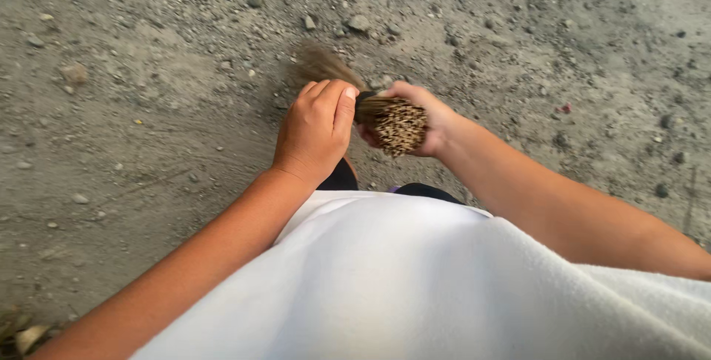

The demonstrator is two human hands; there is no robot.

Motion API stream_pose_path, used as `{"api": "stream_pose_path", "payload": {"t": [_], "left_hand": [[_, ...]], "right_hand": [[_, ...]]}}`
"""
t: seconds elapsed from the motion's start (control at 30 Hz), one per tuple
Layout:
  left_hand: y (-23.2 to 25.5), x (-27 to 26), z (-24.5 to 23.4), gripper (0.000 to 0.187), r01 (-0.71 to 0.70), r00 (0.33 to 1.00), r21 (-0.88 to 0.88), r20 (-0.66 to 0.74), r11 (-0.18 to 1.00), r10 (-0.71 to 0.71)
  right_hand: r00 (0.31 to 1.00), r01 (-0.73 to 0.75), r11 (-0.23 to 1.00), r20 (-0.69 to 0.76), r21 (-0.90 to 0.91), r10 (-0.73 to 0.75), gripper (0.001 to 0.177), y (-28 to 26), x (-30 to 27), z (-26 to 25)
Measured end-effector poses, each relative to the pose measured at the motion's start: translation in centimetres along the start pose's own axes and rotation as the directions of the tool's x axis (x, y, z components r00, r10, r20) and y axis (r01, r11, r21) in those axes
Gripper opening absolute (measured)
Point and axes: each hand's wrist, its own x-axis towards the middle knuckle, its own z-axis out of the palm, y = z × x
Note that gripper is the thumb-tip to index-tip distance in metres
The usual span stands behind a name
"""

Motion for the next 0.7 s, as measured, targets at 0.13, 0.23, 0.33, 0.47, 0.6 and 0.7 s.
{"api": "stream_pose_path", "payload": {"t": [0.13, 0.23, 0.33, 0.47, 0.6, 0.7], "left_hand": [[-3.0, 2.7, -2.4, 0.025, -0.048, 0.997, 0.041, -0.061, 0.998, 0.050], [-4.7, 4.4, -3.6, 0.026, 0.002, 1.000, 0.035, -0.027, 0.999, -0.001], [-6.0, 6.1, -4.5, 0.026, -0.030, 1.000, 0.004, 0.003, 1.000, 0.030], [-7.3, 7.6, -5.4, 0.026, -0.084, 0.996, -0.039, 0.004, 0.996, 0.084], [-8.0, 8.0, -5.8, 0.027, -0.027, 0.999, -0.021, 0.041, 0.999, 0.028], [-8.2, 8.2, -6.1, 0.026, -0.060, 0.998, -0.044, 0.010, 0.997, 0.060]], "right_hand": [[0.999, -0.043, 0.998, -0.028, 0.049, 0.045, 0.035, 1.3, 8.2, 2.8], [0.998, -0.033, 0.987, -0.046, 0.156, 0.041, 0.038, 1.0, 10.3, 2.2], [0.974, 0.052, 0.945, -0.224, 0.323, 0.023, 0.046, -2.1, 7.0, -0.1], [0.839, 0.342, 0.867, -0.533, 0.362, -0.109, 0.052, -6.0, 0.4, -3.0], [0.732, 0.388, 0.921, -0.618, 0.031, -0.287, 0.047, -7.6, -0.6, -4.3], [0.721, 0.281, 0.940, -0.603, -0.196, -0.341, 0.045, -7.9, 0.8, -3.2]]}}
